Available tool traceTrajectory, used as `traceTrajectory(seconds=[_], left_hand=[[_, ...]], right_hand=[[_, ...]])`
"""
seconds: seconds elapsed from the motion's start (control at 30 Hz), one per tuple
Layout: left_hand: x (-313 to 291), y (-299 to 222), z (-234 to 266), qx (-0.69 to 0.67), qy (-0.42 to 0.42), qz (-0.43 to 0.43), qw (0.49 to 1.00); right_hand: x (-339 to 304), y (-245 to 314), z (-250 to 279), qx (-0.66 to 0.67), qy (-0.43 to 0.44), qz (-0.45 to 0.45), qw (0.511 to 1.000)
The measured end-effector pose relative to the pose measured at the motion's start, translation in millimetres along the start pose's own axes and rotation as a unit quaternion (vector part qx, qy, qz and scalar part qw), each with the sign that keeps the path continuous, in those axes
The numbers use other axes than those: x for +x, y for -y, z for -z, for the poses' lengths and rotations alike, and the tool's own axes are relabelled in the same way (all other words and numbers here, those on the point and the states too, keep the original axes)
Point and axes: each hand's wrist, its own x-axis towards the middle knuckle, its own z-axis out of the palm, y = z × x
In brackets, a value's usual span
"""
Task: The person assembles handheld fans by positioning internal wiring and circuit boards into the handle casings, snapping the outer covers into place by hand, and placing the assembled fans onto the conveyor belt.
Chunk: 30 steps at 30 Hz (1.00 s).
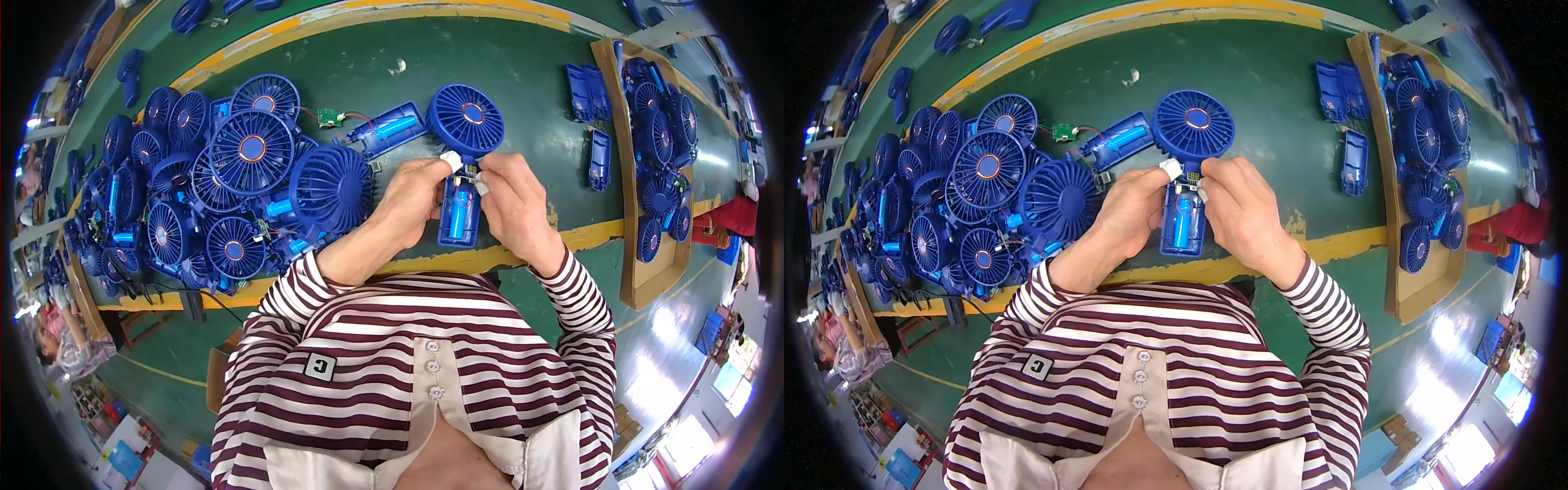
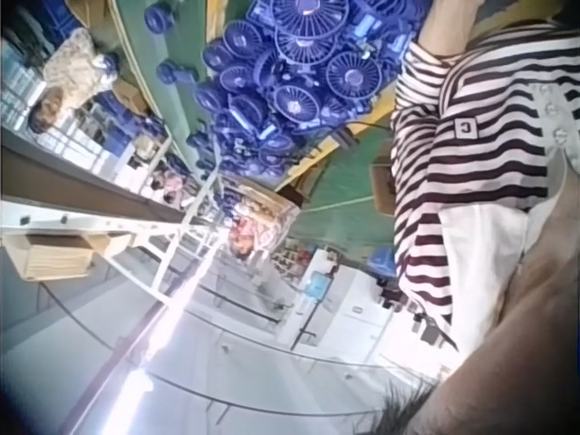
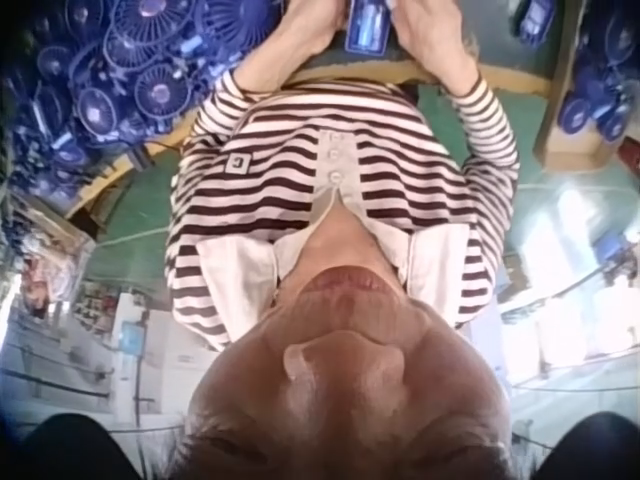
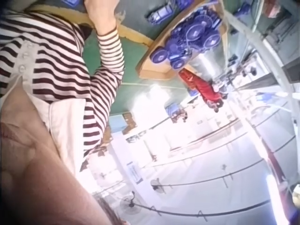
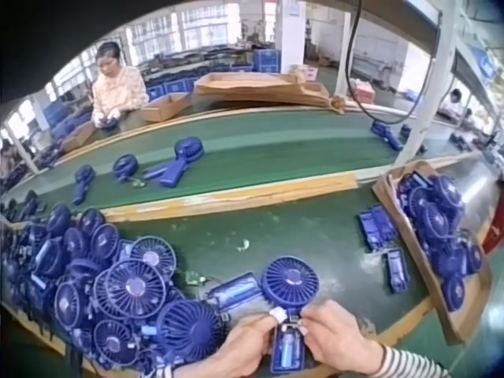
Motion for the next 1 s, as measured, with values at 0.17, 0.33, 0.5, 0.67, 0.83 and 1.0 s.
traceTrajectory(seconds=[0.17,0.33,0.5,0.67,0.83,1.0], left_hand=[[0.6,4.3,3.0,-0.012,0.002,-0.002,1.0],[1.0,6.4,6.3,-0.049,0.023,0.003,0.999],[1.4,11.6,9.4,0.038,0.035,-0.017,0.999],[4.7,17.1,8.5,0.076,0.035,-0.038,0.996],[8.1,22.2,9.9,0.076,0.026,-0.05,0.996],[11.7,25.7,9.8,0.067,0.015,-0.039,0.997]], right_hand=[[1.4,0.8,0.2,-0.022,0.012,0.022,0.999],[1.9,1.5,1.9,-0.063,0.045,0.051,0.996],[4.5,3.8,3.9,-0.069,0.083,0.047,0.993],[5.2,4.4,6.9,-0.076,0.118,0.044,0.989],[4.0,1.7,5.3,-0.075,0.125,0.056,0.988],[2.7,0.5,1.6,-0.086,0.125,0.044,0.988]])
